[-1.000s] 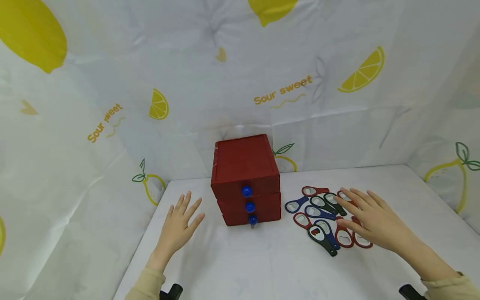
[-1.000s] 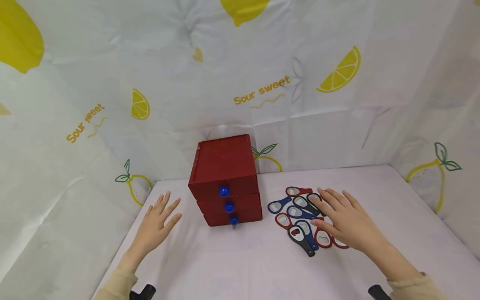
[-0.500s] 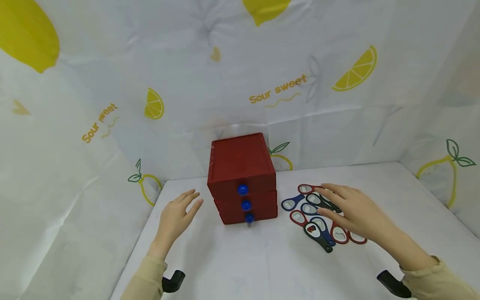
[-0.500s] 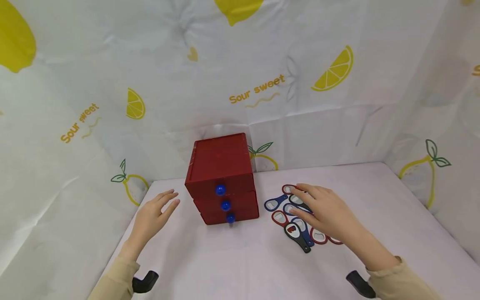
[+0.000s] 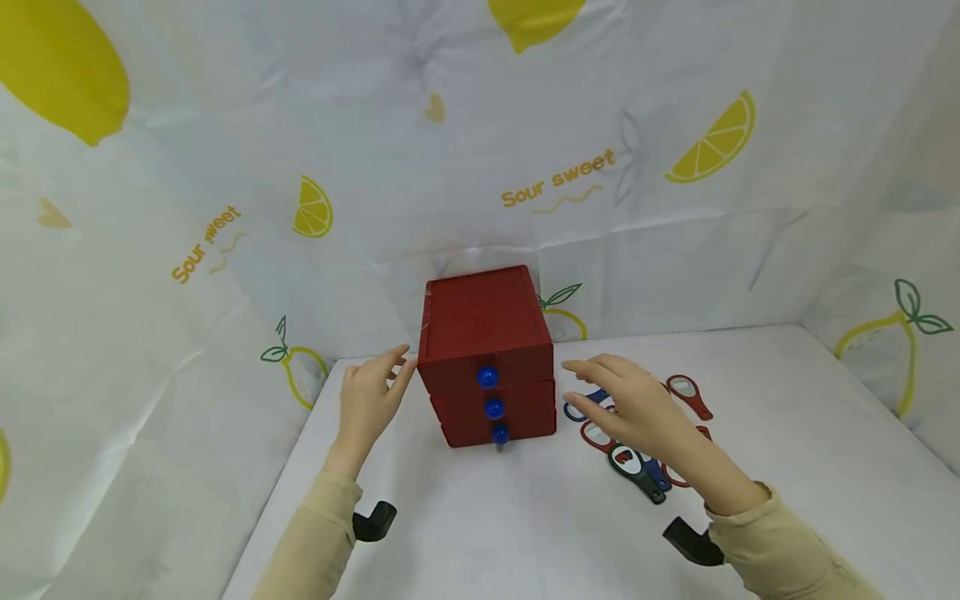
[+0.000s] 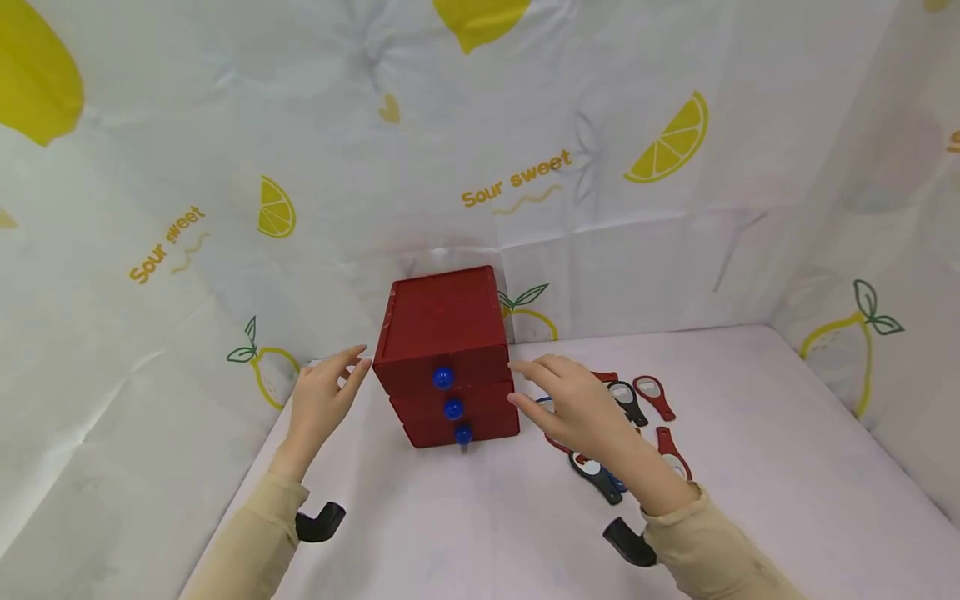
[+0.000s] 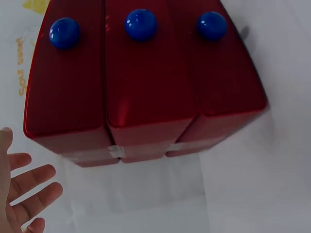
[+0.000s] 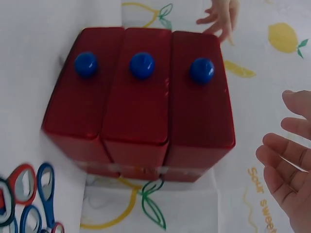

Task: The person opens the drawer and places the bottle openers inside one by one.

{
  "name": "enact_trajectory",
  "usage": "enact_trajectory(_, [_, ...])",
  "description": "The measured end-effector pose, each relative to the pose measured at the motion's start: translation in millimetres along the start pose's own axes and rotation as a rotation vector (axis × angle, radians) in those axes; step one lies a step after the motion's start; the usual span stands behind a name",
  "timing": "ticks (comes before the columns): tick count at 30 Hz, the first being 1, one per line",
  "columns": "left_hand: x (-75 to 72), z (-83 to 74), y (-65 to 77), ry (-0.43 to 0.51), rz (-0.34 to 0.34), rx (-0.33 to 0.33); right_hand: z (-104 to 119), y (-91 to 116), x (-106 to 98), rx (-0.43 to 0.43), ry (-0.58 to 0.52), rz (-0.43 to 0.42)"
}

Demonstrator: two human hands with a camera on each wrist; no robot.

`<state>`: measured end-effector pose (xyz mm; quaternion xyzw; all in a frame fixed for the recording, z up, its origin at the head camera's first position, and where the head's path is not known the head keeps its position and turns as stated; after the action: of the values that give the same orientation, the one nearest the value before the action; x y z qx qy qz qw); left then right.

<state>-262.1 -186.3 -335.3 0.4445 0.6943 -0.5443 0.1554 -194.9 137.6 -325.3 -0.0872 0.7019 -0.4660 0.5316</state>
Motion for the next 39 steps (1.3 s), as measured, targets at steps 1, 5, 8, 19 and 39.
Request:
enact_trajectory(1, [1.0,-1.7,-1.8,0.001,-0.005,-0.008,1.1,-3.5,2.8,0.0,-0.014,-0.008])
enact_trajectory(5, [5.0,-7.7,-9.1,0.006,0.002,-0.04,4.1,-14.9,15.7,-0.004,-0.094,-0.039])
enact_trajectory(8, [8.7,-10.8,-13.2,0.001,0.039,-0.064,5.0,-20.1,26.9,0.008,-0.142,-0.042])
enact_trajectory(19, [23.3,-1.0,-24.5,0.135,0.354,-0.205,1.2,-30.5,72.9,0.146,-0.336,-0.008])
enact_trajectory(39, [58.1,16.7,-21.1,0.658,0.729,-0.469,-4.3,-33.1,115.9,0.357,-0.499,0.017])
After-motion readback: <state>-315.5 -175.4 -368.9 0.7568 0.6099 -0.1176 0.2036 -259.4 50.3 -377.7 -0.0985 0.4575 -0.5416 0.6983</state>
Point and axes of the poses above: each hand's wrist, its own y-axis away from the middle knuckle, its own x-axis out of the palm, z = x × y, the point moved 4 cm from there along -y, towards the middle knuckle, and after that the axes turned 13 degrees about -x, right-handed, at the moved point
